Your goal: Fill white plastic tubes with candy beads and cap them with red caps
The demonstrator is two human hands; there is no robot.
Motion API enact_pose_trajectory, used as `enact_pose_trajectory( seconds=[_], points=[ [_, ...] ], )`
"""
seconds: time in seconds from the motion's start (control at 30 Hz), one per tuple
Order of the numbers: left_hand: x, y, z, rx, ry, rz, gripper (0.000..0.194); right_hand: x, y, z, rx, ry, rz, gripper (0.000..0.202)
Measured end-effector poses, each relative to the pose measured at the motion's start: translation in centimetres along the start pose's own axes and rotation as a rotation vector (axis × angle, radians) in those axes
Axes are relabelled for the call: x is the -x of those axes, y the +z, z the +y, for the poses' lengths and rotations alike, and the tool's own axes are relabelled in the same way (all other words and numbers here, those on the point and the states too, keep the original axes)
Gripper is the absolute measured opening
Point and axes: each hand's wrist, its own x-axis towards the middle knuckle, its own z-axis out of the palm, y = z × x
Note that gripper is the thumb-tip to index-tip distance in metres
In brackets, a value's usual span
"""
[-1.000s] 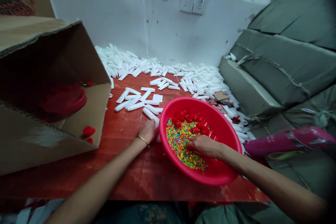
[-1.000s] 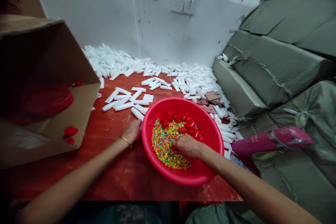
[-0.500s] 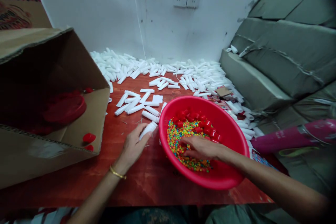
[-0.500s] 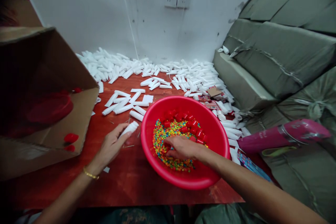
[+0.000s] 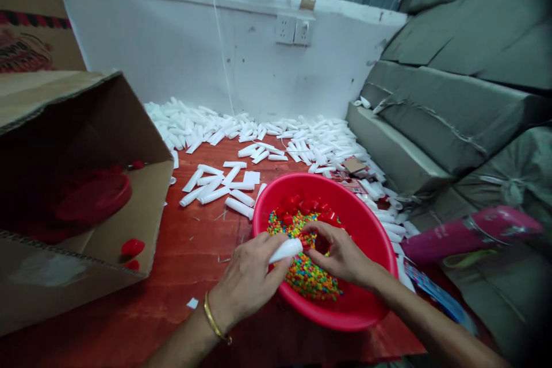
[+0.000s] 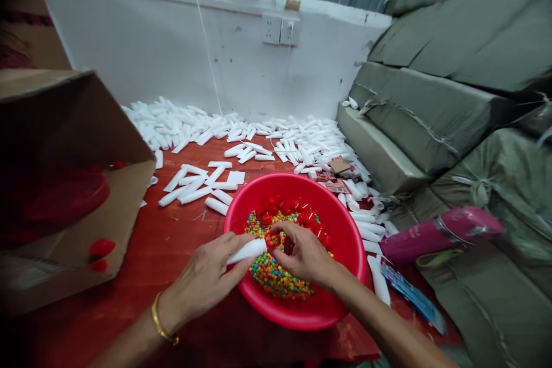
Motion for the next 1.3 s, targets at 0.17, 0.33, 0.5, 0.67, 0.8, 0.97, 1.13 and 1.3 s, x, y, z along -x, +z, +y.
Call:
enact_pose_trajectory(
  seconds=[0.17,0.33,0.5,0.67,0.8,0.97,1.13,1.3],
  points=[
    [0.0,-0.1,0.3,-0.011,0.002,-0.009,0.028,0.1,-0.4,-0.5,0.112,-0.159,0.017,0.026],
    [-0.2,-0.2,0.1,-0.009,0.045,-0.059,0.023,0.4,-1.0,-0.4,0.096,-0.310,-0.028,0.028],
    [-0.4,0.2,-0.6,-0.113,0.176,-0.092,0.027,0.5,-0.7,-0.5,0.073,-0.179,-0.181,0.030],
    [-0.1,1.3,-1.0,-0.147,0.231,-0.050,0.031,0.5,1.1,-0.8,-0.260,0.327,-0.287,0.064],
    [0.1,1.8,-1.1,-0.086,0.191,0.002,0.031,0.8,0.3,-1.2,-0.254,0.214,-0.176,0.055],
    [0.2,2.1,-1.6,-0.090,0.225,0.039,0.031,1.1,-0.9,-2.0,-0.135,0.020,-0.197,0.032],
    [0.3,2.9,-1.7,-0.199,0.276,0.112,0.029,0.6,0.0,-2.2,-0.133,0.127,-0.233,0.037],
    [1.0,2.5,-1.2,-0.198,0.218,0.193,0.031,0.9,1.0,-2.5,-0.121,0.198,-0.181,0.042]
  ],
)
